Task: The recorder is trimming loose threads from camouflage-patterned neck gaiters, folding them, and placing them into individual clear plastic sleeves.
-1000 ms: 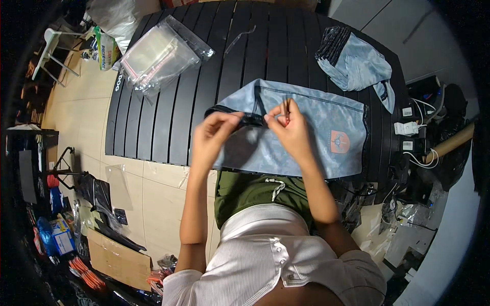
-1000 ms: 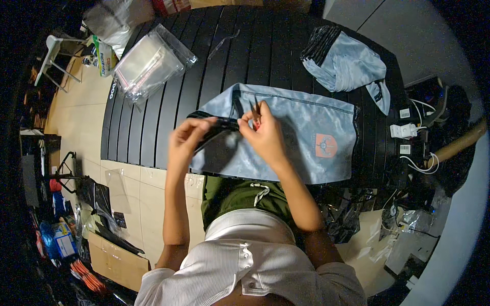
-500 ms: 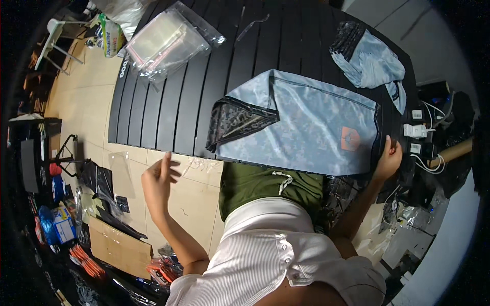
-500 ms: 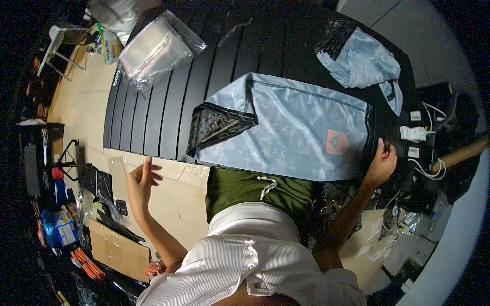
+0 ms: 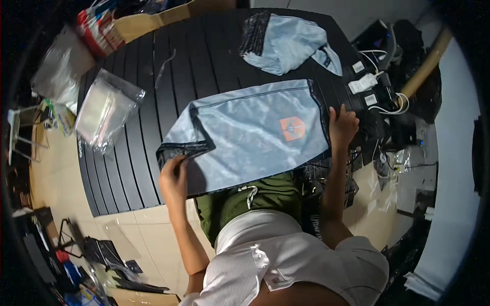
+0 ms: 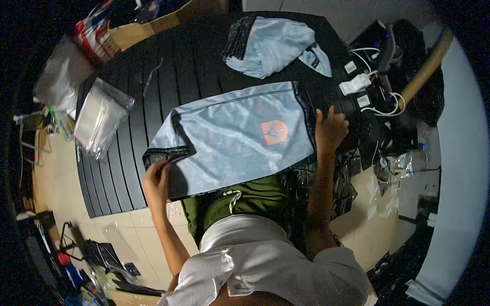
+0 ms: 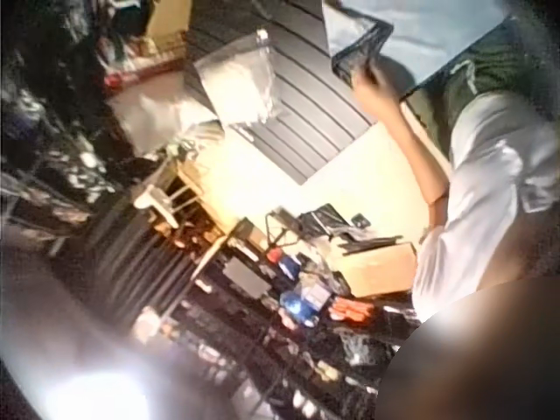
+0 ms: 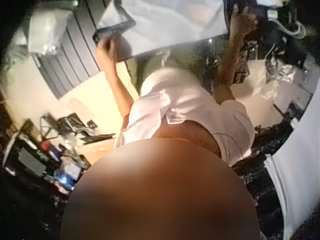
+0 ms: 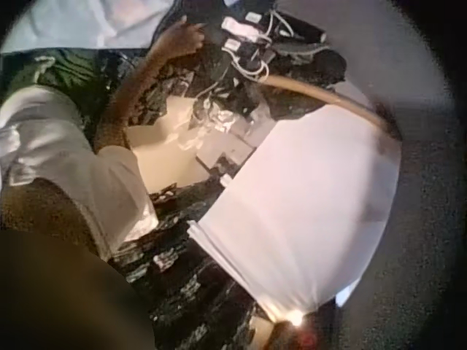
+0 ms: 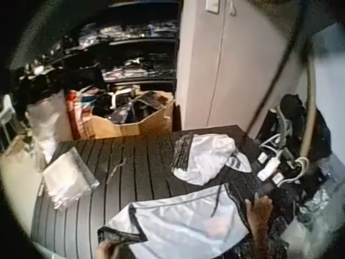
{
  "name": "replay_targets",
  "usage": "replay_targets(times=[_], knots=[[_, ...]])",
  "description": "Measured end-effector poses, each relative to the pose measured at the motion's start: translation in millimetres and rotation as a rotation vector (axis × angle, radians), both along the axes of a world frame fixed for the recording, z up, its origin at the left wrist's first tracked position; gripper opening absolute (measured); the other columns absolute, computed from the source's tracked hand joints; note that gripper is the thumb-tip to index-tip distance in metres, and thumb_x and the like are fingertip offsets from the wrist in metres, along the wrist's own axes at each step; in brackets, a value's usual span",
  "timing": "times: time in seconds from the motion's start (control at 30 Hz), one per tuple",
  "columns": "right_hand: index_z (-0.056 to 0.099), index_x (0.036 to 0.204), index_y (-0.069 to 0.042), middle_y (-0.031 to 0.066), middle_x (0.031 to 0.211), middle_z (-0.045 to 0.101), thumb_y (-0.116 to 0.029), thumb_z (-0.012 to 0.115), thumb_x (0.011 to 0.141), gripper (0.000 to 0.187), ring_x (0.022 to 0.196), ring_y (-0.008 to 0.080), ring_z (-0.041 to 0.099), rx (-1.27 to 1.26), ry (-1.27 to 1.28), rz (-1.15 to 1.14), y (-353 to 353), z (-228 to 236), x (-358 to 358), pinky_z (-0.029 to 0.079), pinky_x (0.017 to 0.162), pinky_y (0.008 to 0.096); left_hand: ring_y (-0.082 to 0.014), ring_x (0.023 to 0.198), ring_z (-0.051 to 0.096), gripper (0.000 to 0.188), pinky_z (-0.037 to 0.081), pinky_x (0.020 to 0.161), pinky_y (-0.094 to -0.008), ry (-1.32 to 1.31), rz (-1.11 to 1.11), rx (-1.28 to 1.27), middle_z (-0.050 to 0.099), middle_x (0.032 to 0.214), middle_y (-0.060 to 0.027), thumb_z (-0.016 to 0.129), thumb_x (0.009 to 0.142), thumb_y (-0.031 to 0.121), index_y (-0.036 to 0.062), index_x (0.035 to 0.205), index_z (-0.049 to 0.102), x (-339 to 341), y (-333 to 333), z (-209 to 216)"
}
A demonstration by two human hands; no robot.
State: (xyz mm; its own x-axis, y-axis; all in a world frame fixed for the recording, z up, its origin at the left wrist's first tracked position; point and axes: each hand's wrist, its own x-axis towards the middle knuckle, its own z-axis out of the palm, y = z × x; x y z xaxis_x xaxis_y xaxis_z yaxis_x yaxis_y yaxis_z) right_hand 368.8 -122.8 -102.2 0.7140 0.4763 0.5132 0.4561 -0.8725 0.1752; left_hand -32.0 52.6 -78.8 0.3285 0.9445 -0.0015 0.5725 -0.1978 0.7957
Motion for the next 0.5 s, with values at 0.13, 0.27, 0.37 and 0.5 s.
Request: replay_targets(times=[0.13, 0.27, 0.37, 0.5], knots=[[0.063, 0.098, -0.006, 0.0123, 0.082, 0.057, -0.043, 0.053, 0.082, 0.041, 0.078, 0.0305, 0.054, 0.17, 0.074, 0.23, 3.8, 18.1, -2.5, 0.041, 0.071, 0.0395, -0.0097, 0.084, 0.054, 0.022, 0.041, 0.075, -0.0204, -0.411, 0.219, -0.209, 0.059, 0.094, -0.0042, 0.052, 0.088, 0.011, 0.0006, 0.107, 0.056, -29.7, 19.4, -8.0], [0.062, 0.081, -0.003, 0.0106, 0.077, 0.059, -0.032, 0.065, 0.076, 0.03, 0.077, 0.0279, 0.053, 0.355, 0.485, 0.379, 7.4, 15.5, -7.3, 0.038, 0.074, 0.0372, -0.0164, 0.099, 0.05, 0.038, 0.042, 0.081, -0.025, -0.417, 0.302, 0.031, 0.047, 0.12, -0.0122, 0.051, 0.089, 0.012, 0.0078, 0.126, 0.043, -39.2, 33.0, -13.4], [0.059, 0.076, -0.001, 0.0106, 0.076, 0.058, -0.025, 0.071, 0.071, 0.027, 0.076, 0.0281, 0.052, 0.383, 0.444, 0.431, 13.1, 14.5, -13.8, 0.039, 0.071, 0.0379, -0.0199, 0.102, 0.048, 0.039, 0.041, 0.085, -0.0282, -0.216, 0.307, 0.228, 0.045, 0.123, -0.0125, 0.053, 0.087, 0.012, 0.0073, 0.125, 0.043, -3.8, 21.1, 11.5], [0.058, 0.075, -0.001, 0.0108, 0.074, 0.057, -0.02, 0.07, 0.072, 0.022, 0.073, 0.0285, 0.052, 0.394, 0.324, 0.475, 10.9, 23.4, -23.1, 0.04, 0.067, 0.0365, -0.0244, 0.112, 0.047, 0.033, 0.036, 0.093, -0.0349, -0.086, -0.012, 0.41, 0.051, 0.119, -0.0127, 0.055, 0.083, 0.007, 0.0041, 0.116, 0.051, 53.6, -6.5, 20.0]])
